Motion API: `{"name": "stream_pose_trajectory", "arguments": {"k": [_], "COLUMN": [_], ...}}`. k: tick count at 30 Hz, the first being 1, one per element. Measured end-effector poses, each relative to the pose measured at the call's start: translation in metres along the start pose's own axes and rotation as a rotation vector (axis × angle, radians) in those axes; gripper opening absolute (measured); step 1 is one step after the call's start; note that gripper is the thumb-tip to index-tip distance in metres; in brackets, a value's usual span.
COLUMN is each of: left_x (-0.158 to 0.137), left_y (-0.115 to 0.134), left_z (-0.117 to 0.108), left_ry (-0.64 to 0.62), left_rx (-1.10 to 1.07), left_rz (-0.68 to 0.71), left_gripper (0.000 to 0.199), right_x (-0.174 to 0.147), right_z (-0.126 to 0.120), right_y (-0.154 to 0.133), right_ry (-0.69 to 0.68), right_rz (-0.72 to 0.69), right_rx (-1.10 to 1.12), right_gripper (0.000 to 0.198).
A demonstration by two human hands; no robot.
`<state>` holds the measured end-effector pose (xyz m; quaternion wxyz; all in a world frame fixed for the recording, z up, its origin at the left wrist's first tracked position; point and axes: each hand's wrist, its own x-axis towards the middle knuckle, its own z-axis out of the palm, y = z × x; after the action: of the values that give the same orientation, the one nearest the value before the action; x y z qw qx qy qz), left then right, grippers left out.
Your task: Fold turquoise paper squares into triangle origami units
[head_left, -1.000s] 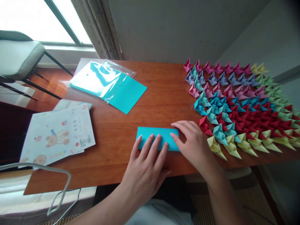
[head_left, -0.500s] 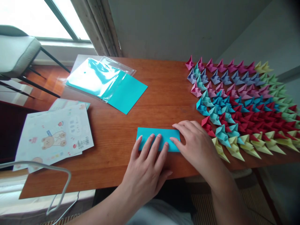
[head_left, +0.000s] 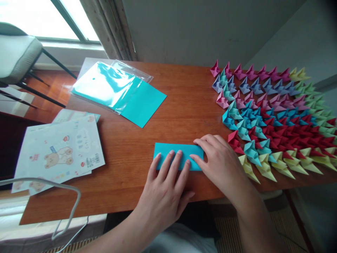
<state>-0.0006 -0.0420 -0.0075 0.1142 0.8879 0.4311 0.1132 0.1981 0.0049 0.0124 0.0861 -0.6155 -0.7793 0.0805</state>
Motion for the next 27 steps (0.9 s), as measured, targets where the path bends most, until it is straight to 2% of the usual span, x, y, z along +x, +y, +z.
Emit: {"name": "stream_pose_trajectory", "arguments": {"k": [7,11,14,17,20,24,26,27], "left_x": [0.000,0.000,0.000,0.000,0.004,0.015,0.021,0.023], "left_y": [0.001,0.000,0.000,-0.003,-0.011,-0.032,-0.043,-0.048], "left_z": [-0.001,0.001,0.000,-0.005,-0.016,-0.031,-0.036,-0.037], "left_ry": [-0.007,0.001,0.017,0.040,0.132,0.351,0.398,0.378], "left_rx": [-0.009,-0.020,-0.034,-0.083,-0.193,-0.339,-0.470,-0.580], "left_rz": [-0.008,-0.005,-0.009,0.012,0.014,-0.154,-0.243,-0.284], "left_gripper": [0.062,0.062,0.061,0.058,0.053,0.052,0.052,0.052], "right_x": [0.005,0.000,-0.009,-0.019,-0.025,-0.027,-0.027,-0.027], "right_z": [0.001,0.000,0.002,0.006,0.013,0.016,0.015,0.013], "right_y": [0.001,0.006,0.008,0.006,0.006,0.009,0.010,0.011], "right_ry": [-0.027,0.008,0.023,0.101,0.189,0.222,0.218,0.224], "right_rz": [0.020,0.091,0.242,0.385,0.425,0.400,0.391,0.386], "right_rx": [0.066,0.247,0.483,0.686,0.805,0.905,0.915,0.915], "right_gripper": [0.014,0.002,0.008,0.014,0.018,0.018,0.018,0.017]}}
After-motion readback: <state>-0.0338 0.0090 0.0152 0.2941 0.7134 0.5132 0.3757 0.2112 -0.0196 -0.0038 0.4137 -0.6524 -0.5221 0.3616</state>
